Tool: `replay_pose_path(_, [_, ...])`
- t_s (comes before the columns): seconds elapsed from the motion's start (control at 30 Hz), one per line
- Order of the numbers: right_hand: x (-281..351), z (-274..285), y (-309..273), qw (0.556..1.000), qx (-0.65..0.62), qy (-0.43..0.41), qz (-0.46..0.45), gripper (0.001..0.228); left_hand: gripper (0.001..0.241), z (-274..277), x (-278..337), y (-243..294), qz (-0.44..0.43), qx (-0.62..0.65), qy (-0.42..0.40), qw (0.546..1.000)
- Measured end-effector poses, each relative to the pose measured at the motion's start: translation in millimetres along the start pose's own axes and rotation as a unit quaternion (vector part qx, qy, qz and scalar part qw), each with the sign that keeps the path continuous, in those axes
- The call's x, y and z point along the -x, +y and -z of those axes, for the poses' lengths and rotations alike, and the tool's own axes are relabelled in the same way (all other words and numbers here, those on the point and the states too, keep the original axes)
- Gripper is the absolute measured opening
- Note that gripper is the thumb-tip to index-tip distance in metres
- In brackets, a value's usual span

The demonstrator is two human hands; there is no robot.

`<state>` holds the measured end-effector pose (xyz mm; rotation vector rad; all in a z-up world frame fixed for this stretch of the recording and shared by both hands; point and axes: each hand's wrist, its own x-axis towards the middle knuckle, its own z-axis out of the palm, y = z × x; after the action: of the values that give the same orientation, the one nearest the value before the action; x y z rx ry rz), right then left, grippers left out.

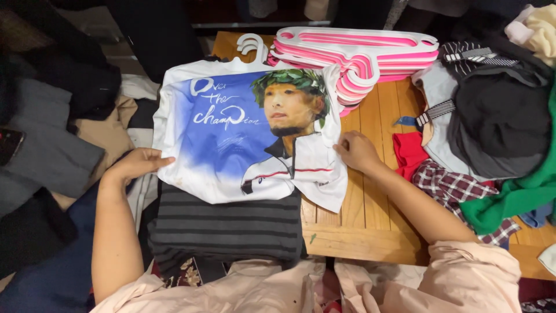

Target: The person folds a white t-shirt with a graphic print and places it on a pile. They then pick up a light-colored polo shirt, button it, place it on a hanger, and fold it.

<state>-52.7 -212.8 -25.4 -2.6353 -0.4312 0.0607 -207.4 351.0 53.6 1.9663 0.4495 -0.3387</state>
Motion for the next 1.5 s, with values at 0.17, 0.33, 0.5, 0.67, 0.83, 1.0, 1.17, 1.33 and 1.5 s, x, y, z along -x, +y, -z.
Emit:
replay_pose_path(0.17, [-11,32,-8,0.971,-0.228,0.047,0.056,0.007,0.017,23,-28,-23,-0.165,0.098,0.104,0.976])
replay_pose_path(0.33, [-11,109,-25,0.864,-0.421,0.206,0.183,0.02,0.011,57,-26,10,-0.312,0.128,0.266,0.903])
replay_pose_path(0.5, [21,147,-47,0.889,-0.411,0.162,0.117,0.012,0.018,76,-13,34,-0.31,0.045,0.378,0.871])
replay_pose_path(0.67, [50,144,-56,0.942,-0.205,0.162,0.212,0.033,0.012,77,-3,26,-0.287,0.03,0.356,0.889])
replay_pose_path(0.83, [70,135,-54,0.937,-0.06,0.194,0.286,0.035,0.01,77,13,7,-0.26,0.004,0.319,0.911])
replay_pose_path(1.0, [105,142,-60,0.923,-0.049,0.162,0.346,0.021,0.012,95,22,-31,-0.27,0.028,0.325,0.906])
replay_pose_path(1.17, [144,163,-96,0.901,-0.08,0.104,0.414,0.013,0.009,104,56,-46,-0.269,0.044,0.323,0.906])
replay_pose_path(1.33, [171,165,-110,0.88,-0.135,-0.001,0.455,0.013,0.012,114,90,-70,-0.279,0.038,0.332,0.9])
replay_pose_path(1.5, [196,165,-129,0.869,-0.142,-0.068,0.469,0.016,0.005,112,135,-86,-0.264,0.132,0.321,0.9])
